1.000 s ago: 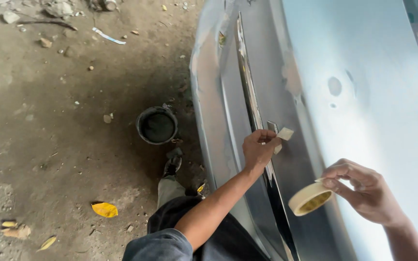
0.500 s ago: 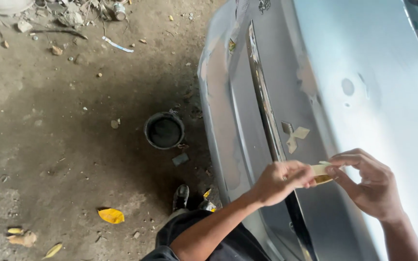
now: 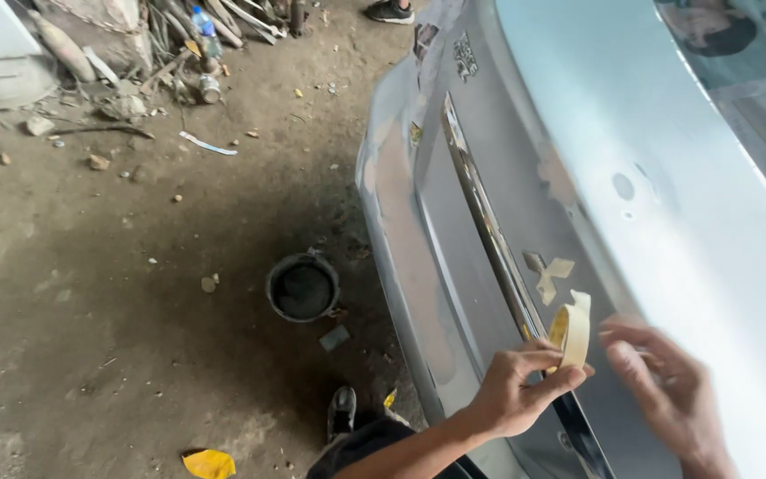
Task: The person applies masking tape to the chrome trim and emblem on the rear of a silver car. They carefully place strips of tape along the edges of the trim and over the logo, smoothing them down with their fingers to secure them in place.
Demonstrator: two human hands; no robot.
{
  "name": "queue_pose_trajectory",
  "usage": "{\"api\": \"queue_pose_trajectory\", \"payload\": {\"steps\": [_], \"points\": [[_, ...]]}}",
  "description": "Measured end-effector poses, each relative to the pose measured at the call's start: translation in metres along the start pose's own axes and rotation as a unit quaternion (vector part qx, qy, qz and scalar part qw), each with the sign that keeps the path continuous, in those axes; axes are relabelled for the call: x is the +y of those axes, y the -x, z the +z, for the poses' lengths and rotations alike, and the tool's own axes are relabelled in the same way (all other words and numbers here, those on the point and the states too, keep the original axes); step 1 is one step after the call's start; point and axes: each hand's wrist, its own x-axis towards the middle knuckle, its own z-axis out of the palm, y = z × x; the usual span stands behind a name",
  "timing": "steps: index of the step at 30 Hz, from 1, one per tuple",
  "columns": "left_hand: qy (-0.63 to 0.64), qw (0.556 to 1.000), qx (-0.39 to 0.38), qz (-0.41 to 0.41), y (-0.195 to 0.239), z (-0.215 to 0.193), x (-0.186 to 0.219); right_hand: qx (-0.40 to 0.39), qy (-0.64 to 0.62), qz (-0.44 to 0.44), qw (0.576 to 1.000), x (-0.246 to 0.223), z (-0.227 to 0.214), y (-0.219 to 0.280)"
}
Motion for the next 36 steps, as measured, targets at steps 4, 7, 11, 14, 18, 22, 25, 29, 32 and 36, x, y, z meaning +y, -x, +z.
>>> {"api": "queue_pose_trajectory", "payload": {"steps": [4,7,11,14,18,22,25,29,32,36], "points": [[-0.249,0.963,0.004,0.105,0.0,0.031,-0.031,-0.154,-0.034,-0.064,0.985,-0.005,-0.016,0.029],[-0.287,0.941,0.083,0.158,-0.006,0.021,-0.036,-0.034,-0.062,-0.091,0.993,0.027,-0.044,0.02],[-0.243,0.934,0.259,0.053,-0.037,-0.01,-0.113,0.124,0.187,-0.178,0.958,0.07,-0.079,-0.025],[-0.228,0.936,0.264,0.052,-0.066,-0.011,-0.118,0.116,0.225,-0.318,0.914,0.113,-0.073,-0.049],[-0.172,0.934,0.303,0.081,-0.083,0.006,-0.133,0.09,0.236,-0.367,0.895,0.129,-0.08,-0.051],[-0.175,0.912,0.365,0.072,-0.089,0.01,-0.123,0.071,0.215,-0.335,0.915,0.133,-0.086,-0.05],[-0.176,0.905,0.38,0.072,-0.089,0.012,-0.118,0.058,0.221,-0.328,0.917,0.132,-0.088,-0.049],[-0.142,0.918,0.365,0.056,-0.09,0.004,-0.119,0.055,0.235,-0.341,0.909,0.08,-0.078,-0.038],[-0.159,0.918,0.357,0.065,-0.089,0.002,-0.119,0.06,0.244,-0.338,0.907,0.116,-0.083,-0.047],[-0.342,0.835,0.41,0.137,-0.088,0.027,-0.149,0.044,0.255,-0.332,0.907,0.13,-0.088,-0.05]]}}
